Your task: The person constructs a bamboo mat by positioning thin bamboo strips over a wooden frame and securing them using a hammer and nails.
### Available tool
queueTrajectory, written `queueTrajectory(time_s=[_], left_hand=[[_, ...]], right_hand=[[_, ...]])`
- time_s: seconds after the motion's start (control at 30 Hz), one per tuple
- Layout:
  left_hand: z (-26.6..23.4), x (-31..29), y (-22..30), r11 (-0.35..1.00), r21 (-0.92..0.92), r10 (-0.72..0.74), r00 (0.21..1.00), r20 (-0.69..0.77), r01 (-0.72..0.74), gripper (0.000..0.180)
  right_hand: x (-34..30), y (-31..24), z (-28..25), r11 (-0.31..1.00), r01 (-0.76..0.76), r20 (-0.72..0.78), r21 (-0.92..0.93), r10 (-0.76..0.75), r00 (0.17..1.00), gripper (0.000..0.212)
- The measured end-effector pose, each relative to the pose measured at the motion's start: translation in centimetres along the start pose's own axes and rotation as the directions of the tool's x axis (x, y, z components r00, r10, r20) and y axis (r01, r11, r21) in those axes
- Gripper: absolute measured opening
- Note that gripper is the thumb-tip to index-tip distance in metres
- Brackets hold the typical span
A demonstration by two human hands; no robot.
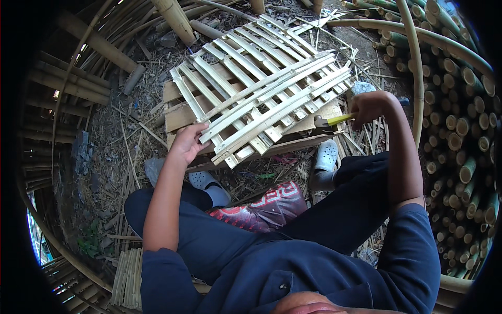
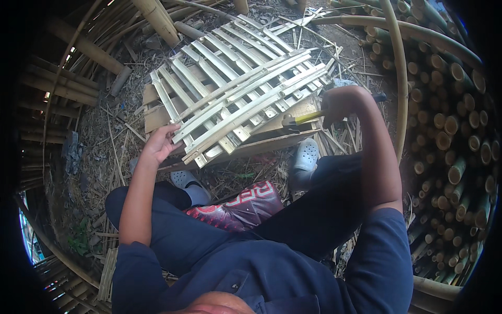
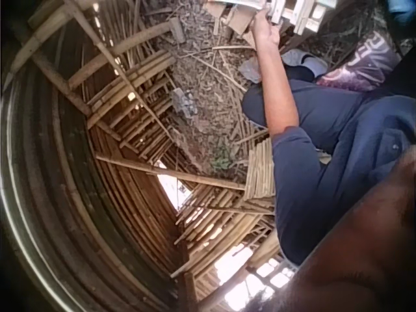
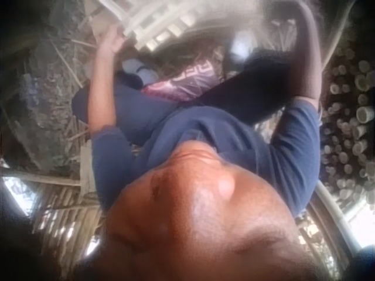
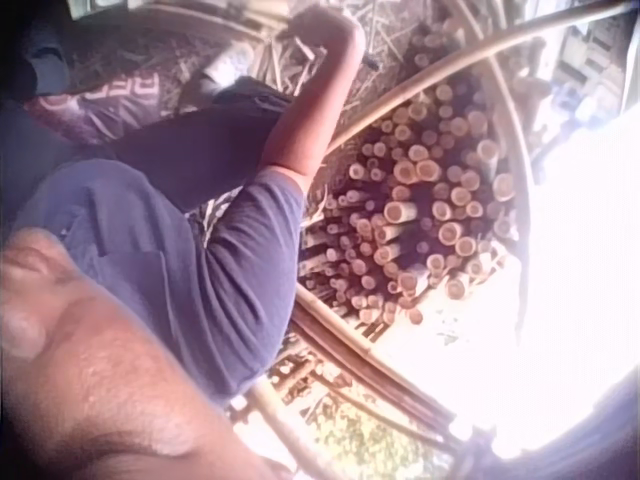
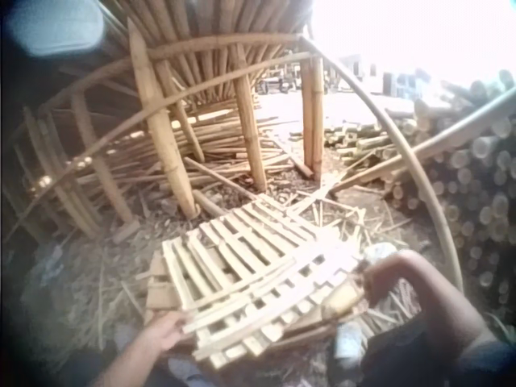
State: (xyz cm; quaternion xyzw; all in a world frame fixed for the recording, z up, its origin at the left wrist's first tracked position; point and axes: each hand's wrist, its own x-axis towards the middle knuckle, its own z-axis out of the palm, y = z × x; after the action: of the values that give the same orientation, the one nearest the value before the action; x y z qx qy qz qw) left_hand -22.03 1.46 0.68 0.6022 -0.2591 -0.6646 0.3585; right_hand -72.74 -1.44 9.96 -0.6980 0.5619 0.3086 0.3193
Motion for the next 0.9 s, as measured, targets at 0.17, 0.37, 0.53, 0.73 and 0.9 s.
queueTrajectory(time_s=[0.17,0.37,0.53,0.73,0.9], left_hand=[[0.8,-0.6,-0.1,0.999,0.038,0.008,1.0,0.004,-0.008,0.026],[0.2,-1.0,-0.8,0.999,0.012,0.038,0.999,0.007,-0.038,0.03],[1.9,-2.3,-0.3,0.997,-0.032,0.065,0.998,-0.012,-0.065,0.035],[2.1,-3.3,0.1,0.99,-0.062,0.127,0.991,-0.039,-0.13,0.026],[1.9,-2.0,-1.8,0.999,0.001,0.048,0.998,-0.049,-0.048,0.014]], right_hand=[[-1.0,-0.1,-1.4,0.99,0.112,-0.226,0.089,-0.089,0.97,0.033],[0.7,-4.9,-2.7,0.982,0.119,-0.597,0.15,-0.006,0.802,0.033],[4.1,-8.4,-3.5,0.965,0.16,-0.719,0.208,0.04,0.694,0.033],[5.5,-14.2,-5.5,0.956,0.166,-0.654,0.242,0.034,0.756,0.035],[8.6,-18.2,-5.8,0.925,0.341,-0.695,0.166,-0.136,0.706,0.038]])
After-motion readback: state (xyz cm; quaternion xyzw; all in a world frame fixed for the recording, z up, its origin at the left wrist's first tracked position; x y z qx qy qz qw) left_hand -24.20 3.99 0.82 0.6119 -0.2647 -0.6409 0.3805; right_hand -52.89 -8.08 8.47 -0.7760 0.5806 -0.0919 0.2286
